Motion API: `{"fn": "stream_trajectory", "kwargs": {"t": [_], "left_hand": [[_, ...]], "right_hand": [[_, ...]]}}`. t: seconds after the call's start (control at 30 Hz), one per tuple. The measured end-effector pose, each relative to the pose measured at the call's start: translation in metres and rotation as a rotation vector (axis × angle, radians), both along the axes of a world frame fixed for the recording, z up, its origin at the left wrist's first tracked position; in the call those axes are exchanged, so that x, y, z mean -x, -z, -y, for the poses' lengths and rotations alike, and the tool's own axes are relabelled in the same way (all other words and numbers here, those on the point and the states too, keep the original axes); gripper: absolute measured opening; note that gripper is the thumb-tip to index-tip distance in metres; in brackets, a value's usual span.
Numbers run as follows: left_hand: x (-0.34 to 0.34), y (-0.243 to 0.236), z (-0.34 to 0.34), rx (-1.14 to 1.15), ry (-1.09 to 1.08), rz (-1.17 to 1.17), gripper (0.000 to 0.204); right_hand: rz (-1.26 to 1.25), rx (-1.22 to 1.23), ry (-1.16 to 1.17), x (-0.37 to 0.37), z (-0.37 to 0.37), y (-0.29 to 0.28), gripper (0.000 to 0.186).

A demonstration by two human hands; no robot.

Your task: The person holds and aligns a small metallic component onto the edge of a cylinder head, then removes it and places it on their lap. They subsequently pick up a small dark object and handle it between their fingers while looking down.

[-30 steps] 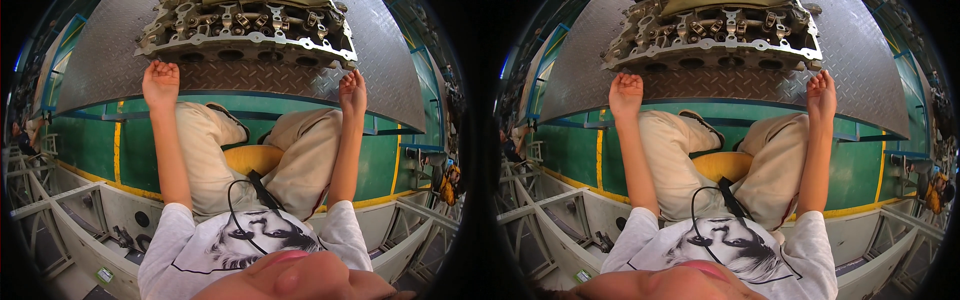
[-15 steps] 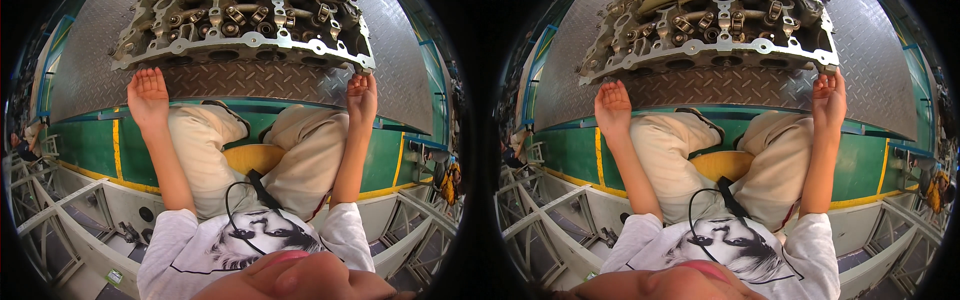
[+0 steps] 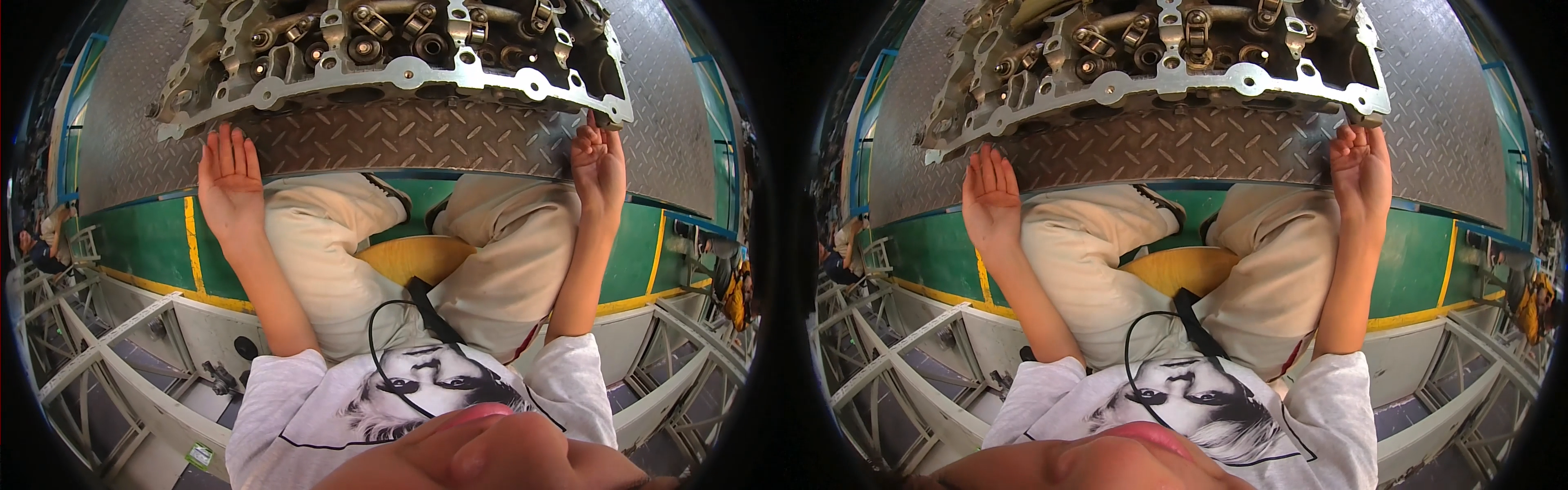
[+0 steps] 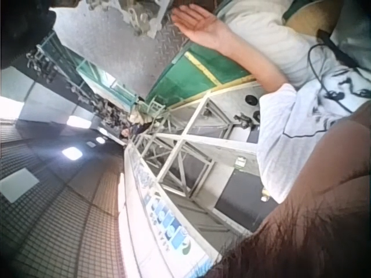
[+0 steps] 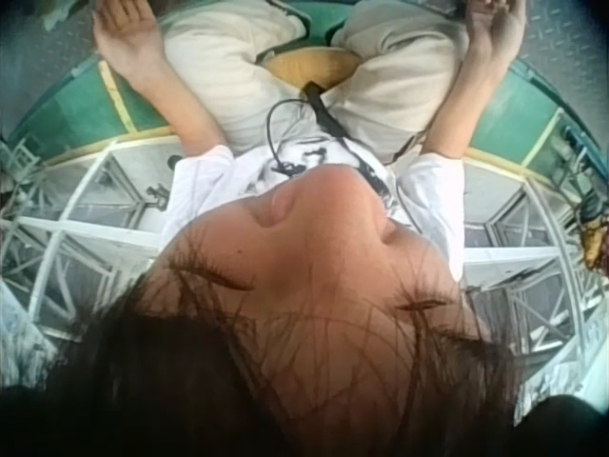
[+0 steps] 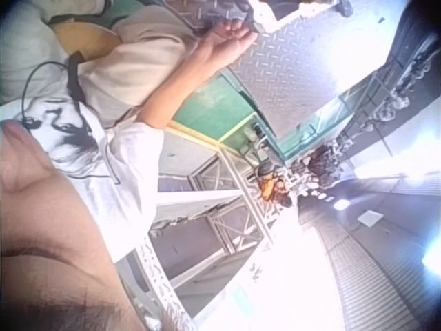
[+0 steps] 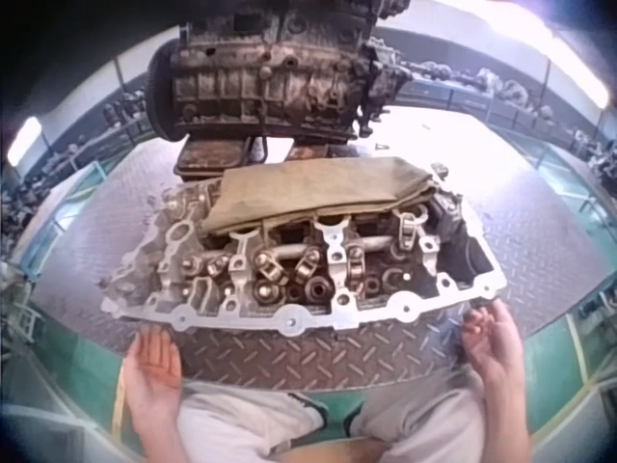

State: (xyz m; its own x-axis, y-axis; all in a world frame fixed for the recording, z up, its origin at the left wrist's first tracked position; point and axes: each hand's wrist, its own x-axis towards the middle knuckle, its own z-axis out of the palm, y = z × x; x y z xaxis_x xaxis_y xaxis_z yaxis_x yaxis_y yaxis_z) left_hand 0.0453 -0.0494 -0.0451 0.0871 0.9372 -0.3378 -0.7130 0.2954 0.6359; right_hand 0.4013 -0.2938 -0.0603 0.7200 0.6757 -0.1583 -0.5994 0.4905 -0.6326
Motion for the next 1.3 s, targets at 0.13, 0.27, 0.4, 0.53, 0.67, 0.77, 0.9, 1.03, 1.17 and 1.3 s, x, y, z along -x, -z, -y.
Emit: {"fn": "stream_trajectory", "kwargs": {"t": [0.13, 0.27, 0.4, 0.53, 0.67, 0.77, 0.9, 1.03, 1.17, 1.3], "left_hand": [[0.008, 0.006, -0.002, -0.019, 0.035, -0.029, 0.018], [0.013, 0.005, -0.002, -0.161, 0.060, -0.022, 0.017], [0.014, 0.007, 0.001, -0.266, 0.015, -0.057, 0.015], [0.013, 0.005, 0.001, -0.251, -0.071, -0.090, 0.014], [0.016, 0.006, 0.002, -0.252, -0.092, -0.182, 0.018], [0.020, 0.008, 0.003, -0.270, -0.091, -0.184, 0.018], [0.021, 0.012, 0.003, -0.254, -0.086, -0.228, 0.019], [0.015, 0.007, 0.003, -0.153, -0.139, -0.309, 0.020], [0.019, 0.012, 0.000, -0.168, -0.090, -0.296, 0.021], [0.020, 0.013, -0.002, -0.173, -0.078, -0.275, 0.021]], "right_hand": [[-0.042, 0.188, 0.127, 0.004, -0.001, -0.005, 0.021], [-0.053, 0.052, 0.066, 0.001, 0.004, -0.002, 0.018], [-0.095, -0.053, 0.028, 0.004, 0.006, -0.005, 0.016], [-0.119, -0.039, 0.107, 0.003, 0.013, -0.007, 0.012], [-0.065, 0.036, 0.158, 0.003, 0.017, -0.007, 0.011], [-0.047, 0.040, 0.162, 0.003, 0.020, -0.004, 0.011], [0.003, 0.134, 0.174, 0.006, 0.019, -0.004, 0.011], [0.055, 0.197, 0.192, 0.010, 0.018, -0.007, 0.011], [0.078, 0.198, 0.145, 0.007, 0.020, -0.005, 0.011], [0.005, 0.130, 0.140, 0.003, 0.018, -0.002, 0.011]]}}
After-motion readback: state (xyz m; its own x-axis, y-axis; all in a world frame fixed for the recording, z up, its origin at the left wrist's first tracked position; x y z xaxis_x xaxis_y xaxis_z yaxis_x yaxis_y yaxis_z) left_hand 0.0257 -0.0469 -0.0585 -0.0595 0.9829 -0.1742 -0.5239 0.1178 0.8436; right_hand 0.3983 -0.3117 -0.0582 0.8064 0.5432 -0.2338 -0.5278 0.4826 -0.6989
